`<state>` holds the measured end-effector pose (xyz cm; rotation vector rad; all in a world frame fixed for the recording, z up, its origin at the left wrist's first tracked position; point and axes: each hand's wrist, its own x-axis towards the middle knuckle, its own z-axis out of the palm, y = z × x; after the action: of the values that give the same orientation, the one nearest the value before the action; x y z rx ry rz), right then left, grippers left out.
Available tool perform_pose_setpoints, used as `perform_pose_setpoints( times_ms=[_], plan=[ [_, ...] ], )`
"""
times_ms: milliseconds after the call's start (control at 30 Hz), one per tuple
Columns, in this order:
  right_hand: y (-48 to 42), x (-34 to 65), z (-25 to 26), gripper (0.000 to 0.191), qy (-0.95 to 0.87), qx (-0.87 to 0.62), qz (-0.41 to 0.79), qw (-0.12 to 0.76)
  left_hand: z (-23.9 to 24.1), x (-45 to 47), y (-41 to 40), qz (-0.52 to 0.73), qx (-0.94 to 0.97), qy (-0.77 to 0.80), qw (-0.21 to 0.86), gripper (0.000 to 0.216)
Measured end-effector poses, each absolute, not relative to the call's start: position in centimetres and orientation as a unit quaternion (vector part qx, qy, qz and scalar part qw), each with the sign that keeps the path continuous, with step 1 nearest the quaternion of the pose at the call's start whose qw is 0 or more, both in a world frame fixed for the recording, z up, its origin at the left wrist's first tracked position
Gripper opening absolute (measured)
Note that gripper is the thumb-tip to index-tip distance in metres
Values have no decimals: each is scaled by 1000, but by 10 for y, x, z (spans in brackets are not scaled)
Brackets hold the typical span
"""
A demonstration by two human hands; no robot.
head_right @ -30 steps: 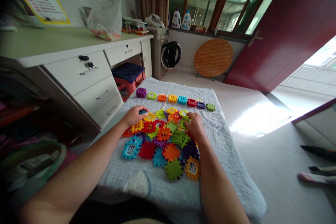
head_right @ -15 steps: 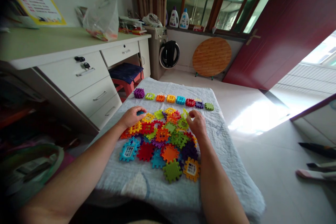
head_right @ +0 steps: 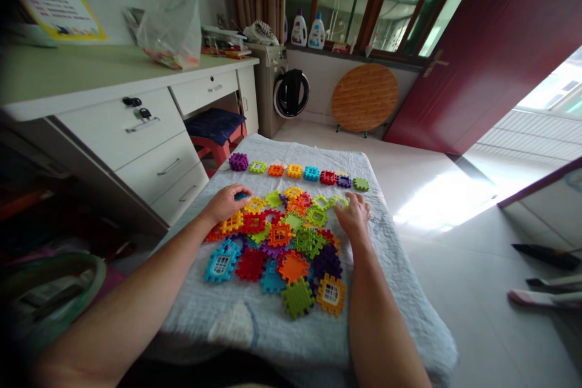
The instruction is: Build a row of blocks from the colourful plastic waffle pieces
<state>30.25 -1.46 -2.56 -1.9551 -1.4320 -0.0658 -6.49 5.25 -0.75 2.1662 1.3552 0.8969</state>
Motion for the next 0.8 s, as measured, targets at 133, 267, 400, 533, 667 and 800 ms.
perform_pose_setpoints(
  times_ms=[133, 267, 400, 533, 667, 800],
  plan=[
    [-16, 298, -27, 43, -604, -744, 17, 285, -8, -65, 53, 322, 783, 488, 213, 17],
    [-16, 298, -20, 42, -595, -750, 22, 289, -9, -66, 53, 323, 783, 487, 213, 17],
    [-11, 290, -12, 45, -597, -710, 34, 372, -9, -66, 53, 323, 785, 485, 211, 17],
    [-4, 274, -12, 40, -659, -664, 41, 352, -11, -66, 53, 321, 788, 483, 207, 17],
    [-3, 264, -15, 42, -679, -682, 64, 264, -13, -67, 55, 317, 791, 481, 207, 17],
    [-3, 261, -13, 39, -670, -699, 69, 241, -16, -68, 56, 313, 792, 484, 204, 18]
  ],
)
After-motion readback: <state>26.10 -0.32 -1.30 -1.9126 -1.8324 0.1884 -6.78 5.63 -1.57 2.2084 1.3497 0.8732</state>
